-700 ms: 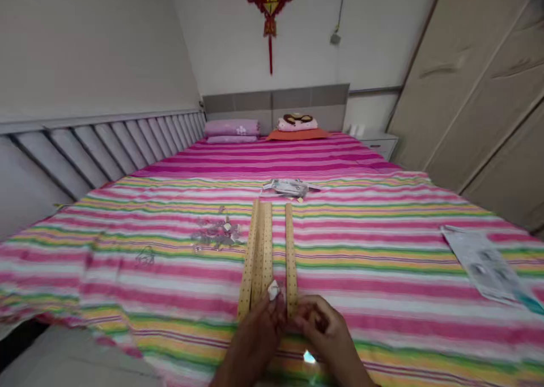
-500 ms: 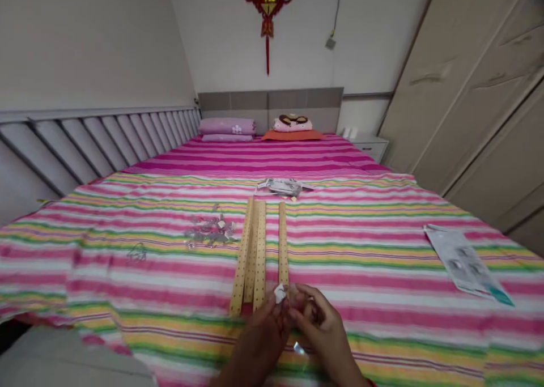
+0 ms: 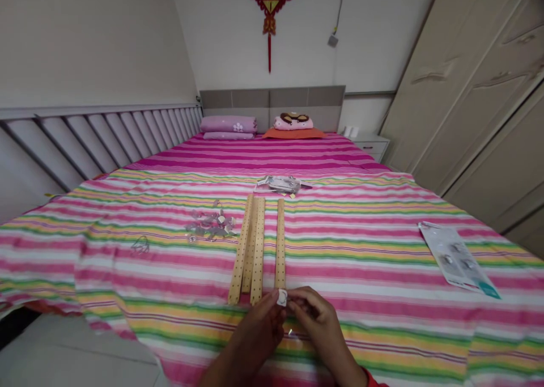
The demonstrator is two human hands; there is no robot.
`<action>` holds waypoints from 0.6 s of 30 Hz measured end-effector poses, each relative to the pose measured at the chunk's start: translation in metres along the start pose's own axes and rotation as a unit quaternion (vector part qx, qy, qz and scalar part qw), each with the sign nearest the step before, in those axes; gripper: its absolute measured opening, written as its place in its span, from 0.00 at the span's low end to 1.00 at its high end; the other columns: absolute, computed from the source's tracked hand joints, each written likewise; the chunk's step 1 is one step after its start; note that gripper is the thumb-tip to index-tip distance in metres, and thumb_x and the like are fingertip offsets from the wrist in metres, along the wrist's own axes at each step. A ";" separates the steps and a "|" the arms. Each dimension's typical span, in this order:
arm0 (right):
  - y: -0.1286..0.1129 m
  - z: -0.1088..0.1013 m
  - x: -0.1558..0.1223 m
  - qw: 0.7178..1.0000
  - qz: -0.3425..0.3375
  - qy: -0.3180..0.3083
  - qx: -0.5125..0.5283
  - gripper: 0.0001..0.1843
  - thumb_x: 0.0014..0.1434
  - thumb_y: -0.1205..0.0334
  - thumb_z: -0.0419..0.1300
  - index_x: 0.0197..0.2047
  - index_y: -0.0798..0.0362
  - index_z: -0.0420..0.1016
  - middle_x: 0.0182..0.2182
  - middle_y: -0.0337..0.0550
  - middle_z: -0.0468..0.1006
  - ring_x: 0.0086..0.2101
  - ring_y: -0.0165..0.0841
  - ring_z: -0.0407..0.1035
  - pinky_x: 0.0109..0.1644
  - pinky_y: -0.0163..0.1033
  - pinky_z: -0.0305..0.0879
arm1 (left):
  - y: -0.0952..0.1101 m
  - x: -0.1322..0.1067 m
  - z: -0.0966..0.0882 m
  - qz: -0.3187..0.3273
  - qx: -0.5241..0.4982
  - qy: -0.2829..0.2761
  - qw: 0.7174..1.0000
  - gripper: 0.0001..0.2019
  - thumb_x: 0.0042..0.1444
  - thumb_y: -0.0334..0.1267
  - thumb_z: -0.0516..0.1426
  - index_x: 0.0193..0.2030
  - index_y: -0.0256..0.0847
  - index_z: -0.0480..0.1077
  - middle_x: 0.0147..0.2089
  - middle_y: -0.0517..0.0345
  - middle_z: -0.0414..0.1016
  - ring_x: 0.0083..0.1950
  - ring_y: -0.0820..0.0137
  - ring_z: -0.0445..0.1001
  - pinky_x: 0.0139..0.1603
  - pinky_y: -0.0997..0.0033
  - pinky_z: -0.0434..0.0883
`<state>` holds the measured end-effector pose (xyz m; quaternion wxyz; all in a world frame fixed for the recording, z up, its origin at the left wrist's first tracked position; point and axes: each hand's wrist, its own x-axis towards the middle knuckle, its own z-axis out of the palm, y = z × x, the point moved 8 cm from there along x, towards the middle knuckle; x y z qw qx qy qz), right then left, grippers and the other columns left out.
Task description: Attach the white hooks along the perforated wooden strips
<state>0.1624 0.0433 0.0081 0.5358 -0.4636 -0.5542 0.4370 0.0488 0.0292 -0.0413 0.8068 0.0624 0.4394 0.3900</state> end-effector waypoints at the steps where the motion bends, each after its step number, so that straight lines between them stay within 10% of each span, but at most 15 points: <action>1: 0.000 -0.001 0.000 1.000 0.005 0.005 0.007 0.11 0.53 0.54 0.64 0.36 0.51 0.80 0.31 0.45 0.77 0.31 0.35 0.71 0.32 0.35 0.66 | 0.000 0.001 0.000 0.002 0.006 0.004 1.000 0.09 0.54 0.40 0.61 0.38 0.37 0.71 0.27 0.62 0.73 0.25 0.82 0.70 0.21 0.85 0.59; 18: 0.030 0.003 -0.011 0.955 0.206 0.070 0.202 0.20 0.36 0.47 0.73 0.22 0.55 0.75 0.16 0.38 0.75 0.18 0.28 0.65 0.23 0.32 0.62 | 0.036 0.018 -0.004 0.251 0.315 -0.012 0.915 0.25 0.37 0.57 0.65 0.35 0.37 0.75 0.28 0.57 0.76 0.30 0.71 0.71 0.31 0.73 0.65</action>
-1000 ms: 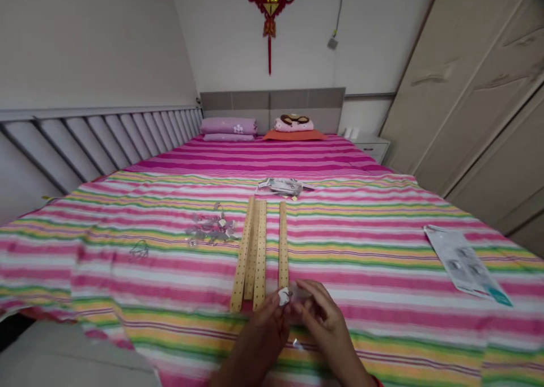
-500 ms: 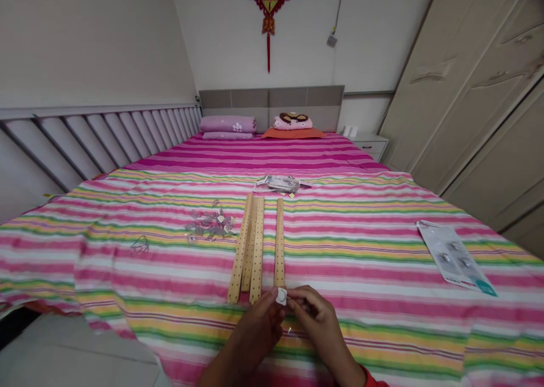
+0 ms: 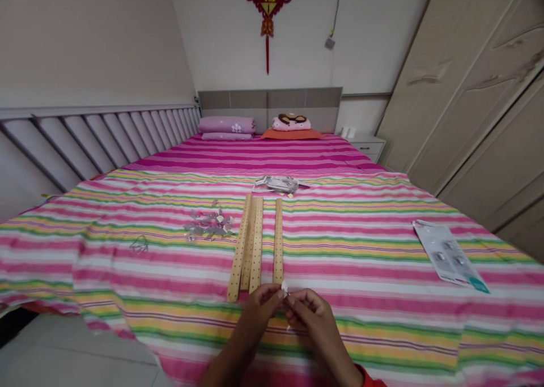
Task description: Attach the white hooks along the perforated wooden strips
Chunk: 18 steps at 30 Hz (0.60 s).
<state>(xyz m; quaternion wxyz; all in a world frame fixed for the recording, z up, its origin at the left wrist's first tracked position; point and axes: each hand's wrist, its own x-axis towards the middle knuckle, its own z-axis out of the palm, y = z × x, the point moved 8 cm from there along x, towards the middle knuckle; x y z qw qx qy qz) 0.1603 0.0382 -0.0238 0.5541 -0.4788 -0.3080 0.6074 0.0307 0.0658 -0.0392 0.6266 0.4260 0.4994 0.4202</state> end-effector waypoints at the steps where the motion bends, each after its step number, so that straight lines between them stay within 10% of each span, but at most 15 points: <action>1: 0.002 0.000 -0.001 1.000 0.010 0.004 0.014 0.20 0.36 0.48 0.73 0.22 0.55 0.75 0.16 0.38 0.75 0.18 0.27 0.65 0.23 0.32 0.61 | -0.001 0.000 0.000 -0.002 -0.005 -0.001 1.000 0.26 0.37 0.57 0.65 0.36 0.37 0.75 0.30 0.56 0.77 0.32 0.69 0.73 0.32 0.71 0.66; 10: 0.031 0.012 -0.006 0.969 0.164 -0.024 0.183 0.12 0.37 0.62 0.72 0.25 0.58 0.76 0.21 0.41 0.78 0.19 0.24 0.67 0.21 0.27 0.61 | -0.009 0.000 0.001 -0.045 -0.101 -0.025 0.994 0.27 0.37 0.56 0.66 0.39 0.36 0.76 0.32 0.52 0.79 0.33 0.68 0.75 0.35 0.70 0.68; 18: 0.043 0.017 -0.010 0.948 0.229 -0.011 0.222 0.07 0.42 0.63 0.66 0.21 0.57 0.73 0.16 0.36 0.72 0.14 0.21 0.60 0.16 0.26 0.55 | -0.001 -0.001 -0.003 0.040 -0.081 -0.053 0.994 0.25 0.36 0.38 0.69 0.45 0.39 0.75 0.42 0.50 0.79 0.41 0.65 0.75 0.47 0.65 0.70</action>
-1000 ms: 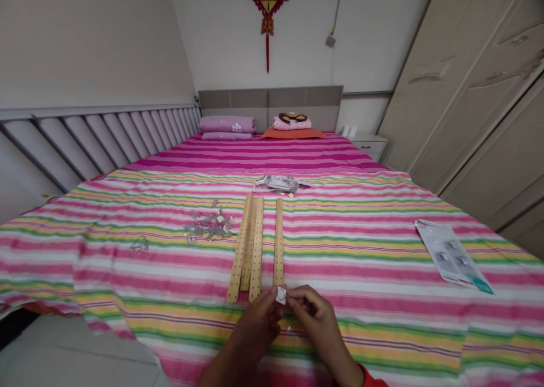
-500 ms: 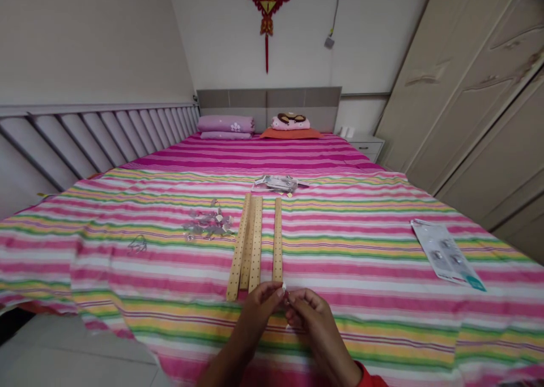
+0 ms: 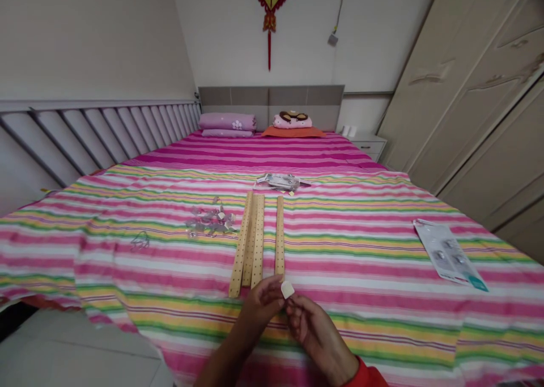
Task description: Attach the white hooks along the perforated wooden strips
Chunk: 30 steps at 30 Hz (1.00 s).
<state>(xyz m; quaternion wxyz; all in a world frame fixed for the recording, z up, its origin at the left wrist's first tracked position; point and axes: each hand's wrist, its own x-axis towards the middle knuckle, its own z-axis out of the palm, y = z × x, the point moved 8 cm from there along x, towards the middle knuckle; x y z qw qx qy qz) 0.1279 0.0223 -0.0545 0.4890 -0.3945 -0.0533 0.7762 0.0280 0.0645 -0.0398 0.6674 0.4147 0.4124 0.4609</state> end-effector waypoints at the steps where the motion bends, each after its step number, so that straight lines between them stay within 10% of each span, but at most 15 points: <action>1: 0.001 0.001 -0.001 1.000 0.004 -0.006 0.002 0.08 0.42 0.63 0.66 0.21 0.57 0.72 0.15 0.35 0.71 0.13 0.20 0.59 0.16 0.26 0.54 | 0.001 -0.001 0.000 0.007 0.009 -0.002 1.000 0.25 0.36 0.37 0.69 0.45 0.39 0.75 0.42 0.50 0.79 0.41 0.65 0.75 0.47 0.66 0.70; 14: -0.002 0.002 0.008 0.981 -0.082 -0.048 -0.168 0.20 0.41 0.48 0.68 0.24 0.55 0.70 0.16 0.37 0.73 0.11 0.23 0.60 0.13 0.28 0.47 | 0.016 0.003 0.003 0.000 0.135 0.025 0.991 0.12 0.47 0.46 0.61 0.29 0.37 0.76 0.24 0.59 0.74 0.29 0.69 0.71 0.34 0.71 0.67; 23: -0.054 0.007 0.016 0.932 -0.244 0.015 -0.267 0.24 0.35 0.41 0.70 0.24 0.55 0.73 0.15 0.37 0.74 0.16 0.27 0.66 0.19 0.32 0.60 | 0.022 0.020 -0.002 -0.040 0.128 0.036 0.990 0.15 0.41 0.45 0.64 0.32 0.36 0.74 0.21 0.61 0.71 0.26 0.72 0.69 0.30 0.72 0.65; 30: -0.054 0.009 0.036 0.941 -0.227 0.026 -0.249 0.25 0.33 0.42 0.71 0.21 0.55 0.71 0.14 0.36 0.73 0.13 0.26 0.65 0.17 0.31 0.60 | 0.041 0.027 -0.003 0.056 0.287 0.064 0.954 0.06 0.48 0.39 0.58 0.28 0.39 0.71 0.27 0.57 0.75 0.31 0.68 0.72 0.35 0.70 0.66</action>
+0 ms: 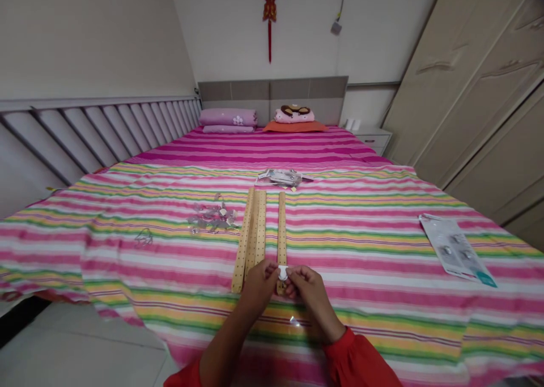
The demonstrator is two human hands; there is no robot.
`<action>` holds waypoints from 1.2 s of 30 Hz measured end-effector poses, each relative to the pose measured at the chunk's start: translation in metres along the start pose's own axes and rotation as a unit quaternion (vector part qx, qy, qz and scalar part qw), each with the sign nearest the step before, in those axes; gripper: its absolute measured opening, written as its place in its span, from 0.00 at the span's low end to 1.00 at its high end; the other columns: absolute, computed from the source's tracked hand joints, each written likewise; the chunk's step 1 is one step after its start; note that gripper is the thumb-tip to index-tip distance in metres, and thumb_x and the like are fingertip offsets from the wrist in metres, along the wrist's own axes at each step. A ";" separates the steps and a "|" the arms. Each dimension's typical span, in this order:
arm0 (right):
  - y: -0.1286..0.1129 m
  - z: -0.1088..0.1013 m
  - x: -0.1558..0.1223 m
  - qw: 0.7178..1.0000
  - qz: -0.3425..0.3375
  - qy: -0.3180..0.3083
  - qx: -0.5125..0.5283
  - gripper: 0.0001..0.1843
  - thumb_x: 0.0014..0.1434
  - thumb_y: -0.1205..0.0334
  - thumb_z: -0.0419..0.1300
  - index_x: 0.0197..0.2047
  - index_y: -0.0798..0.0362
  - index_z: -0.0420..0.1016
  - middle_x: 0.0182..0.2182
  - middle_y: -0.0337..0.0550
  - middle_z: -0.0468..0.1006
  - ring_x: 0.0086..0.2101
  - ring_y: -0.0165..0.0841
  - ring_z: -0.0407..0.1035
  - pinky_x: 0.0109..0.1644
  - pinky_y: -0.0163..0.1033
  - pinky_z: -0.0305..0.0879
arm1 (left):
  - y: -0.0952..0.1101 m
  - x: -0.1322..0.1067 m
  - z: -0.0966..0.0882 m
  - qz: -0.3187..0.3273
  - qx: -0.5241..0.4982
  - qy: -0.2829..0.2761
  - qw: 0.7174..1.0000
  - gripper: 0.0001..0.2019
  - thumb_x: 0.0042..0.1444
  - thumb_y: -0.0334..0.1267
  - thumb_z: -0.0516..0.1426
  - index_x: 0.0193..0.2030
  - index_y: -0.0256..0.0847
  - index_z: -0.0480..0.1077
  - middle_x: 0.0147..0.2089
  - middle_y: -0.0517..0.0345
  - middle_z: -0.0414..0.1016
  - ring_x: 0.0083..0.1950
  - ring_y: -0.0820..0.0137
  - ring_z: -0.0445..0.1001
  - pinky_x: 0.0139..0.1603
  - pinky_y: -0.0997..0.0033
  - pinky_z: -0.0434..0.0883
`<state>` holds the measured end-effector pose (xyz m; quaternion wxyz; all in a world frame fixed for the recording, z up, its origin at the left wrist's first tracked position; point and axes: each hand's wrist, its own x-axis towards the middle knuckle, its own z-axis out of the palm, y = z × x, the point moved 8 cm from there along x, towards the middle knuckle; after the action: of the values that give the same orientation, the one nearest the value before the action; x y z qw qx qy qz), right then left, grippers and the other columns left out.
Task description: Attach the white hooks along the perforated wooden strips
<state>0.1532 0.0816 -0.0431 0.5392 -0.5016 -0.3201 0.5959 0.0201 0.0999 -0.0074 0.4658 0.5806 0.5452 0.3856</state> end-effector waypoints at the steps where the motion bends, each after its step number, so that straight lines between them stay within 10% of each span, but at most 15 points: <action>1: 0.002 0.000 0.002 1.000 0.002 0.003 -0.002 0.24 0.34 0.43 0.70 0.21 0.55 0.70 0.14 0.36 0.73 0.13 0.26 0.65 0.16 0.30 0.60 | 0.000 0.001 0.000 0.005 0.023 -0.001 1.000 0.05 0.49 0.38 0.57 0.28 0.39 0.71 0.28 0.57 0.76 0.32 0.68 0.73 0.36 0.70 0.65; 27: 0.018 -0.001 0.012 0.997 -0.016 0.011 -0.079 0.23 0.39 0.42 0.66 0.17 0.50 0.62 0.06 0.30 0.63 0.09 0.25 0.56 0.14 0.31 0.49 | 0.000 -0.001 0.004 0.065 0.263 0.023 0.962 0.07 0.53 0.33 0.54 0.30 0.45 0.74 0.31 0.52 0.76 0.39 0.59 0.72 0.51 0.58 0.54; 36: 0.030 -0.005 0.009 0.999 -0.037 0.021 -0.030 0.26 0.39 0.40 0.67 0.19 0.50 0.61 0.07 0.30 0.64 0.09 0.24 0.54 0.14 0.30 0.47 | 0.009 -0.034 -0.001 0.233 0.331 0.135 0.904 0.14 0.53 0.29 0.52 0.43 0.47 0.73 0.42 0.57 0.79 0.51 0.60 0.71 0.57 0.54 0.53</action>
<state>0.1494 0.0829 -0.0743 0.5520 -0.5176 -0.3449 0.5553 0.0178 0.0669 0.0035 0.0660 0.7543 0.5484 0.3549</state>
